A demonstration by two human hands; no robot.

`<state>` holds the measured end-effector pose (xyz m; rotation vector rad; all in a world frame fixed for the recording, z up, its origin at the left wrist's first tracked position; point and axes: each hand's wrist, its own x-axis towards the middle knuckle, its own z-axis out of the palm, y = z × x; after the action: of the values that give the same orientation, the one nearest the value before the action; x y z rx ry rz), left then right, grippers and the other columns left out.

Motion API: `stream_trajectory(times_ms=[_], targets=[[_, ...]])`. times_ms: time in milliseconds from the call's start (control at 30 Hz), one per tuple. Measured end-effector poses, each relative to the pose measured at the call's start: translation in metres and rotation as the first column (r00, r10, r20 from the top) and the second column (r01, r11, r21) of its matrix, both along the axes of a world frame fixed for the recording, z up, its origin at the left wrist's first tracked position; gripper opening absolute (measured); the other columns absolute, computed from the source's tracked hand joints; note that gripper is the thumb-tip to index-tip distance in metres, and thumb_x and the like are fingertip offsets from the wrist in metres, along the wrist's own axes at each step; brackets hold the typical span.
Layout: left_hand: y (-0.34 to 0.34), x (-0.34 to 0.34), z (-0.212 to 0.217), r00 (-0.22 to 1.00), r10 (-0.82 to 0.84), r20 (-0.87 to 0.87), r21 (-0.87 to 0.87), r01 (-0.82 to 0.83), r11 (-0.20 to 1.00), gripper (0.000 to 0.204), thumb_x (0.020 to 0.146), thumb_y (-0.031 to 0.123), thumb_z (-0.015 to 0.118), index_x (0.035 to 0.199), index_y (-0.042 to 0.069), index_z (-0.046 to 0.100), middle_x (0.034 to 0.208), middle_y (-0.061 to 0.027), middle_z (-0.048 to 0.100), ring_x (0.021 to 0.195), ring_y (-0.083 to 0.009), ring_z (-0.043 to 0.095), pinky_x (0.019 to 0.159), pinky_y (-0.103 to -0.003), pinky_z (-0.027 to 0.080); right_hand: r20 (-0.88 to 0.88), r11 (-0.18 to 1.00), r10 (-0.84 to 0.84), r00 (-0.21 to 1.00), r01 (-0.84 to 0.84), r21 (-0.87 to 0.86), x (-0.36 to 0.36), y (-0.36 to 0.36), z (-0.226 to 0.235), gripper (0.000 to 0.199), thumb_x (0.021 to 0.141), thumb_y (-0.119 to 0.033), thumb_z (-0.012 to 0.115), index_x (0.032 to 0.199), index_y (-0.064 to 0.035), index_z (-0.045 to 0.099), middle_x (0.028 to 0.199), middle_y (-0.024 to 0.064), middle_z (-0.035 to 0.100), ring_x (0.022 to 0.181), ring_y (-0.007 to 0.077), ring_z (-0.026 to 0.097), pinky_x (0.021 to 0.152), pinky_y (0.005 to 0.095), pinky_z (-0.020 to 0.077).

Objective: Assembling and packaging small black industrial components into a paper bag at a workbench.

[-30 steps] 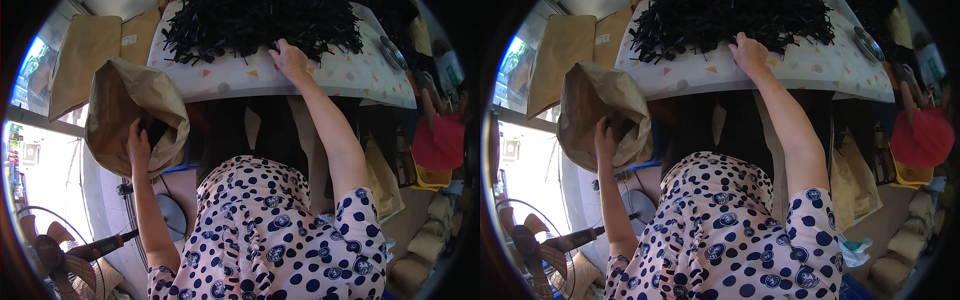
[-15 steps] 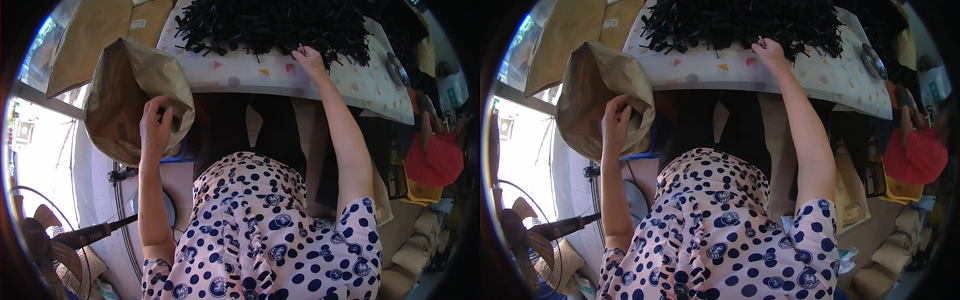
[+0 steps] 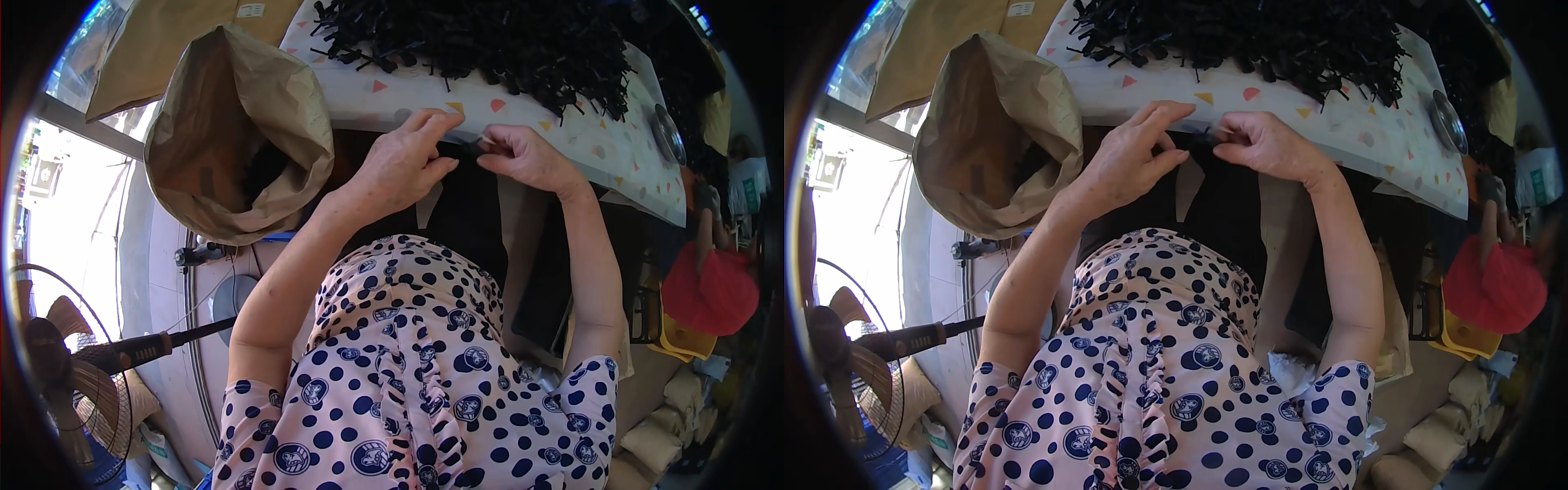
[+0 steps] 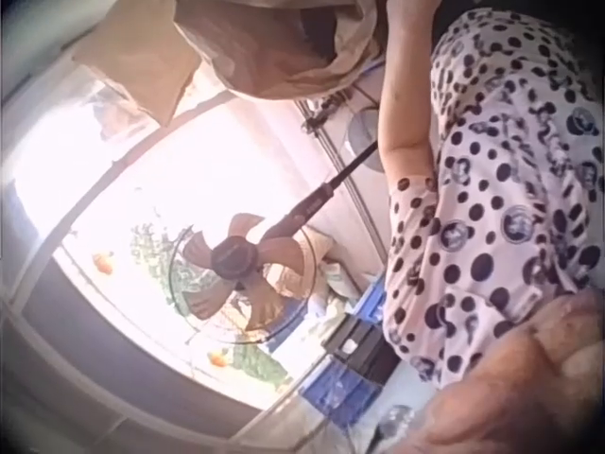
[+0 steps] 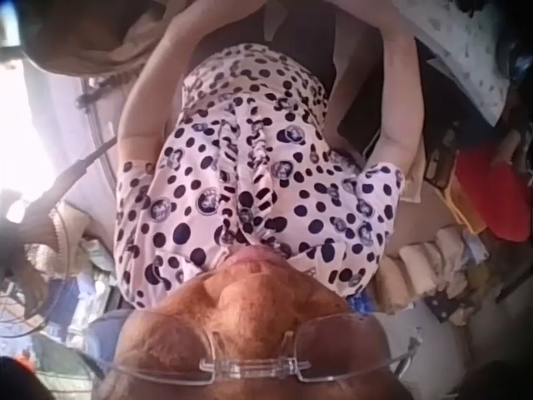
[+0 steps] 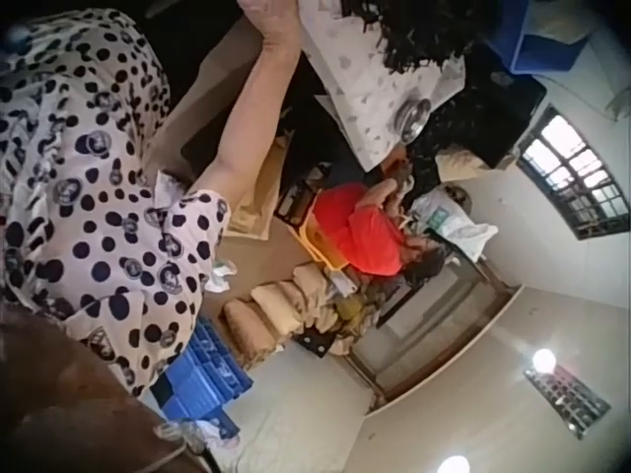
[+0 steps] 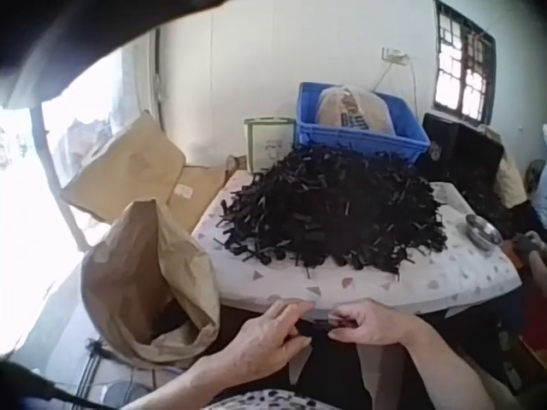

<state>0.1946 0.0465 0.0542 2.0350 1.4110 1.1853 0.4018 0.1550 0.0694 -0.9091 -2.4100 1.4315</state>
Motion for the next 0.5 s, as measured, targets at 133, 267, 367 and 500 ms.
stream_trajectory(times_ms=[133, 267, 367, 500], targets=[[-0.004, -0.002, -0.007, 0.991, -0.096, -0.094, -0.038, 0.093, 0.995, 0.031, 0.082, 0.010, 0.062, 0.111, 0.001, 0.055, 0.091, -0.0156, 0.064, 0.076, -0.0297, 0.064, 0.068, -0.037, 0.050, -0.007, 0.997, 0.060, 0.998, -0.060, -0.037, -0.013, -0.028, 0.008, 0.008, 0.086, -0.007, 0.065, 0.089, -0.0031, 0.058, 0.071, -0.0089, 0.041, 0.066, 0.0028, 0.036, 0.059, 0.0208, 0.0334], [-0.017, -0.002, -0.021, 0.981, 0.045, 0.187, -0.346, 0.023, 0.938, 0.024, 0.085, 0.009, 0.063, 0.106, -0.001, 0.056, 0.080, -0.0082, 0.065, 0.066, -0.0187, 0.064, 0.061, -0.031, 0.050, -0.204, 0.984, -0.179, 0.962, 0.177, -0.028, -0.022, -0.037, -0.008, 0.012, 0.089, -0.013, 0.064, 0.097, -0.0040, 0.062, 0.068, -0.0089, 0.043, 0.062, 0.0017, 0.035, 0.055, 0.0197, 0.0318], [-0.025, 0.000, -0.027, 0.862, 0.155, 0.483, -0.455, 0.095, 0.886, 0.023, 0.089, 0.010, 0.061, 0.108, -0.002, 0.054, 0.083, -0.0068, 0.065, 0.067, -0.0116, 0.062, 0.061, -0.024, 0.050, -0.408, 0.954, -0.291, 0.865, 0.229, -0.195, -0.031, -0.046, -0.034, 0.017, 0.091, -0.018, 0.063, 0.102, -0.0056, 0.062, 0.067, -0.0086, 0.046, 0.056, 0.0003, 0.037, 0.049, 0.0173, 0.0298], [-0.035, 0.004, -0.031, 0.792, 0.141, 0.593, -0.491, 0.217, 0.844, 0.024, 0.093, 0.013, 0.058, 0.112, -0.001, 0.053, 0.090, -0.0086, 0.066, 0.074, -0.0111, 0.064, 0.065, -0.021, 0.051, -0.432, 0.880, -0.422, 0.797, 0.246, -0.406, -0.038, -0.060, -0.040, 0.018, 0.092, -0.022, 0.061, 0.101, -0.0060, 0.062, 0.066, -0.0080, 0.049, 0.050, -0.0001, 0.038, 0.043, 0.0157, 0.0261]])
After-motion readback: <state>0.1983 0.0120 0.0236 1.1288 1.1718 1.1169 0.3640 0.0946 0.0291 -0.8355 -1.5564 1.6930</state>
